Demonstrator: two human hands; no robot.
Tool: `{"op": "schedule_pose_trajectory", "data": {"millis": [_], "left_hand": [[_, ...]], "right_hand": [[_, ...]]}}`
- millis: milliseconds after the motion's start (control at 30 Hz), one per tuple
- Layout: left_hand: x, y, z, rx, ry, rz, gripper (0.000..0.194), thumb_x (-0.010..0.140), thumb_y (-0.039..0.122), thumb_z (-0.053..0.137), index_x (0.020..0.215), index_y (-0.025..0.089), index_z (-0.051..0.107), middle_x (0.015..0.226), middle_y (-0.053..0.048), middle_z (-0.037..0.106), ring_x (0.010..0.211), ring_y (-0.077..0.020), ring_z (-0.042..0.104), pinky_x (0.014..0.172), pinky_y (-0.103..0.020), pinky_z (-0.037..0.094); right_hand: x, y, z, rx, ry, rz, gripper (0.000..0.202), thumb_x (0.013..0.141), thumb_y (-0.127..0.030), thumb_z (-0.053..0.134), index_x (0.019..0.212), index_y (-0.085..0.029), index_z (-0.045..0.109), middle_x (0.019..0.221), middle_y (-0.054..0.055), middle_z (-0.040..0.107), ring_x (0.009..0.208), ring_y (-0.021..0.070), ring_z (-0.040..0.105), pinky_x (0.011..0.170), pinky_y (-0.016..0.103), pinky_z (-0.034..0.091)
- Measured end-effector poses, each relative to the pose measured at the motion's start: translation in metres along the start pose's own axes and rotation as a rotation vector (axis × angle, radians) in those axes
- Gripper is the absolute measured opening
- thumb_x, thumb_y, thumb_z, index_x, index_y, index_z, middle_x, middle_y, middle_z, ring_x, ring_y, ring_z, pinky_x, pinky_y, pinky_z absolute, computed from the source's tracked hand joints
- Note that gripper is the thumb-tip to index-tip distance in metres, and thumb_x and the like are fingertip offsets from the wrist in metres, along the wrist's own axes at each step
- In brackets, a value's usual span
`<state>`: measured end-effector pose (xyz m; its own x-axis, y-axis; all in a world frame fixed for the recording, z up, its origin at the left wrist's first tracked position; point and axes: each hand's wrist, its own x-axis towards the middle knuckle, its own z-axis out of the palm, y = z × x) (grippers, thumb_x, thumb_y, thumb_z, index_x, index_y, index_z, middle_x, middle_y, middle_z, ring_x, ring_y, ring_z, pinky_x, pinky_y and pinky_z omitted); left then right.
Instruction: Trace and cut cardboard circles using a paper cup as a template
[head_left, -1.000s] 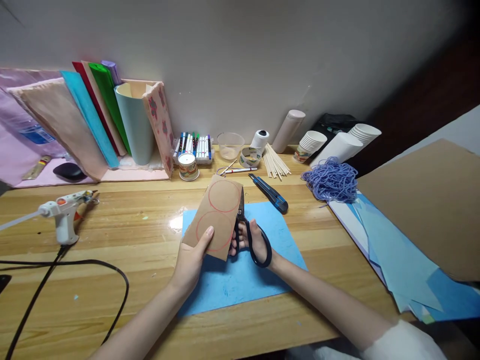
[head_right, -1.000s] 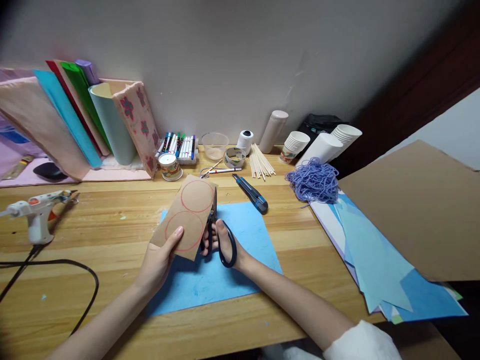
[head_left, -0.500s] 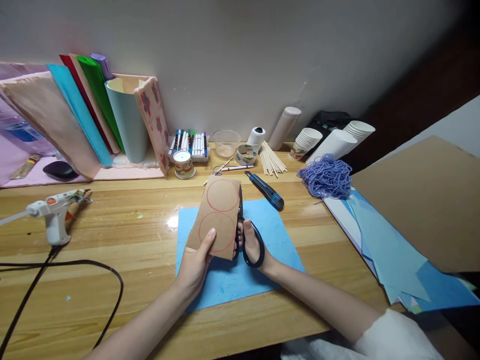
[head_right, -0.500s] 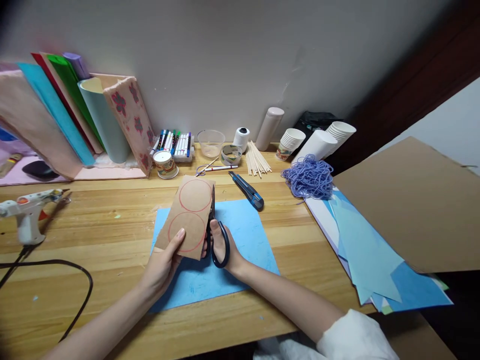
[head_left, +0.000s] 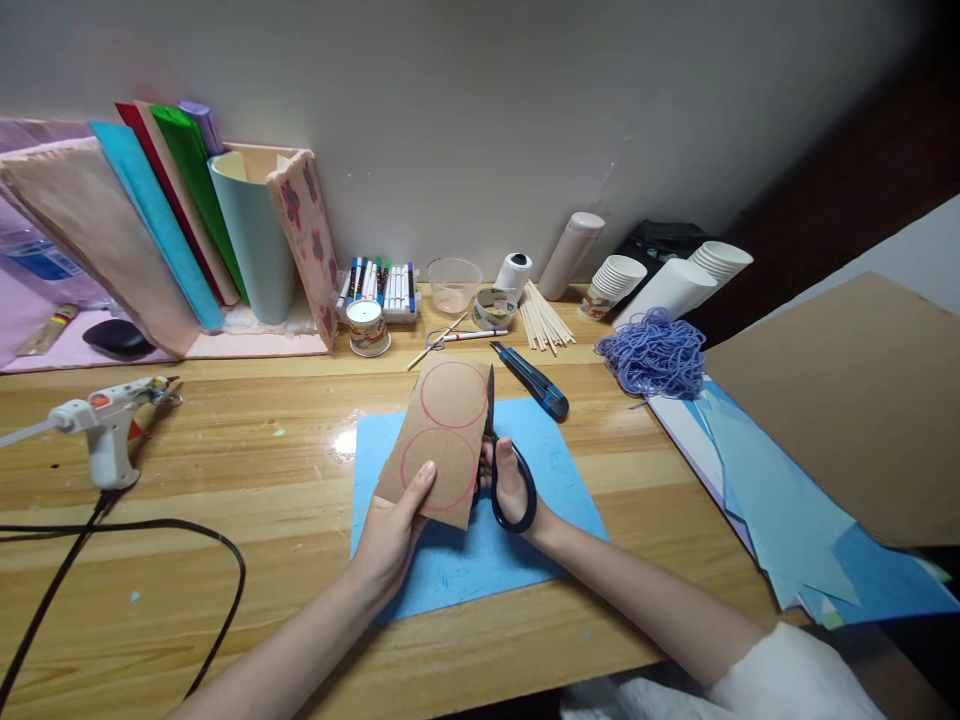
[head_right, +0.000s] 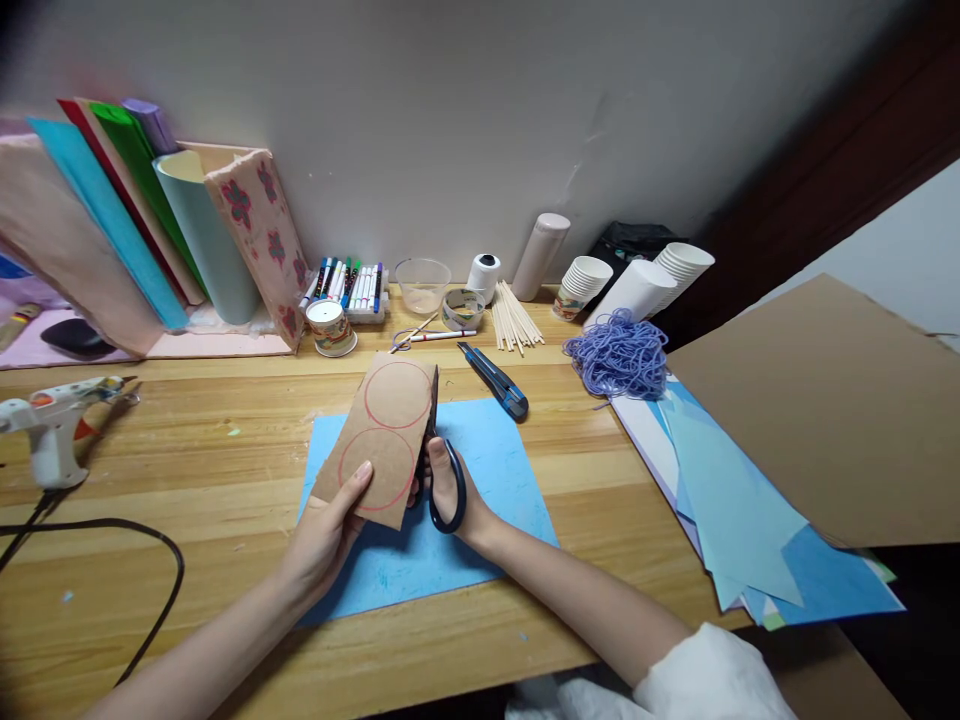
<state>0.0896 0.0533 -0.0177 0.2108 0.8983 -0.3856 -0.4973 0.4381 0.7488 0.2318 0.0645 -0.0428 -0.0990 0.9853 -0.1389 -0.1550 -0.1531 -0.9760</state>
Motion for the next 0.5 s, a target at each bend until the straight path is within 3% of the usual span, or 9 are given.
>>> {"op": "schedule_pose_trajectory", "data": {"millis": [100, 333, 500], "left_hand": [[0.002, 0.005, -0.002, 0.04, -0.023, 0.025, 0.049, 0.076, 0.036, 0.07, 0.119, 0.015, 0.06, 0.115, -0.012, 0.067, 0.104, -0.0278, 0.064, 0.088, -0.036, 0.054], [0.014, 0.02, -0.016, 0.107, 0.1, 0.196, 0.053, 0.076, 0.031, 0.071, 0.125, 0.019, 0.055, 0.123, -0.009, 0.063, 0.112, -0.0242, 0.059, 0.093, -0.032, 0.05], [0.016, 0.027, -0.021, 0.233, 0.09, 0.248, 0.051, 0.076, 0.034, 0.07, 0.122, 0.017, 0.057, 0.119, -0.009, 0.064, 0.11, -0.0236, 0.06, 0.097, -0.034, 0.047]], "right_hand": [[0.002, 0.006, -0.005, 0.036, -0.024, 0.014, 0.072, 0.069, -0.086, 0.032, 0.073, -0.017, 0.051, 0.048, -0.003, 0.047, 0.04, 0.0111, 0.051, 0.04, 0.022, 0.043], [0.005, 0.013, -0.018, -0.005, -0.084, 0.002, 0.061, 0.072, -0.079, 0.044, 0.071, -0.018, 0.045, 0.047, -0.007, 0.042, 0.035, 0.0084, 0.045, 0.036, 0.02, 0.041], [0.005, 0.003, -0.017, 0.042, -0.19, 0.029, 0.073, 0.064, -0.088, 0.035, 0.077, -0.017, 0.046, 0.056, -0.005, 0.046, 0.044, 0.0098, 0.051, 0.051, 0.028, 0.051]]}}
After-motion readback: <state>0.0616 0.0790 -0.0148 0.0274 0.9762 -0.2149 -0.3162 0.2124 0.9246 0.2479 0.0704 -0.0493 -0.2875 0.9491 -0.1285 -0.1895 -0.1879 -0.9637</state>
